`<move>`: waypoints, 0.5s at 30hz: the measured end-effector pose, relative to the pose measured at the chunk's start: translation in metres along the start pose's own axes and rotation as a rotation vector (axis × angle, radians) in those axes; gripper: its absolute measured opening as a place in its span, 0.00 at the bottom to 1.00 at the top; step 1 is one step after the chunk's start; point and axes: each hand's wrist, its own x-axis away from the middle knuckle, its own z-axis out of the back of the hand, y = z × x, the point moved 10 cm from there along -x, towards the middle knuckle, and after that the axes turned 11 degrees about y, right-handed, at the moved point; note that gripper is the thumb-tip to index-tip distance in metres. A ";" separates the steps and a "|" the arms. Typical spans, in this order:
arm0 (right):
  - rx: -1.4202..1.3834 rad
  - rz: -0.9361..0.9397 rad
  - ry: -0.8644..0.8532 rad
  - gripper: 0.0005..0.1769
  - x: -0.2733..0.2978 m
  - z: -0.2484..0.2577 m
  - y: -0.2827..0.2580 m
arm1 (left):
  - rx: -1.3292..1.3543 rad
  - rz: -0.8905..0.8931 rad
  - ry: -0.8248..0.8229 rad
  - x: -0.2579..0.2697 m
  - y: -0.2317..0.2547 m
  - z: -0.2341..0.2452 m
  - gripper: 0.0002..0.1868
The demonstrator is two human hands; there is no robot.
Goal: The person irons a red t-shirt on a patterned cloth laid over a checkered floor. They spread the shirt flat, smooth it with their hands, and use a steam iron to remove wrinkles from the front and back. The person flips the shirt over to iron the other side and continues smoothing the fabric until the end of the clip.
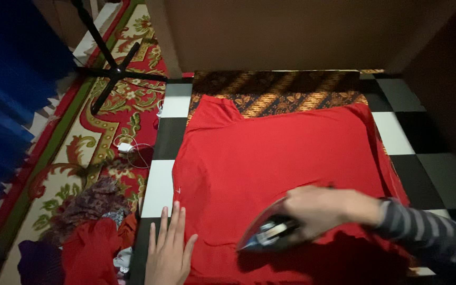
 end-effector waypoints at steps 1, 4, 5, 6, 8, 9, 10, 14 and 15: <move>0.027 0.060 0.049 0.29 -0.008 -0.001 -0.018 | 0.028 0.011 0.024 0.002 -0.001 0.000 0.39; 0.228 -0.210 0.077 0.30 -0.031 -0.014 -0.011 | 0.089 0.043 0.081 0.009 -0.002 0.010 0.37; 0.225 -0.221 0.137 0.29 -0.038 -0.011 -0.013 | 0.100 0.044 0.088 0.008 0.000 0.014 0.37; 0.223 -0.231 0.198 0.28 -0.046 -0.006 -0.012 | 0.111 0.046 0.094 0.009 0.001 0.018 0.37; 0.209 -0.179 0.226 0.27 -0.052 -0.005 -0.014 | 0.131 0.070 0.196 0.010 0.001 0.033 0.36; 0.199 -0.114 0.193 0.26 -0.054 -0.005 -0.017 | 0.143 0.077 0.250 0.009 0.000 0.039 0.36; 0.189 -0.048 0.161 0.26 -0.055 -0.006 -0.021 | 0.156 0.174 0.240 0.011 -0.009 0.038 0.35; 0.247 -0.061 0.176 0.26 -0.055 -0.007 -0.013 | 0.233 0.541 0.163 0.029 -0.040 0.034 0.37; 0.243 -0.136 0.217 0.26 -0.058 -0.005 -0.006 | 0.257 0.634 0.138 0.036 -0.046 0.033 0.39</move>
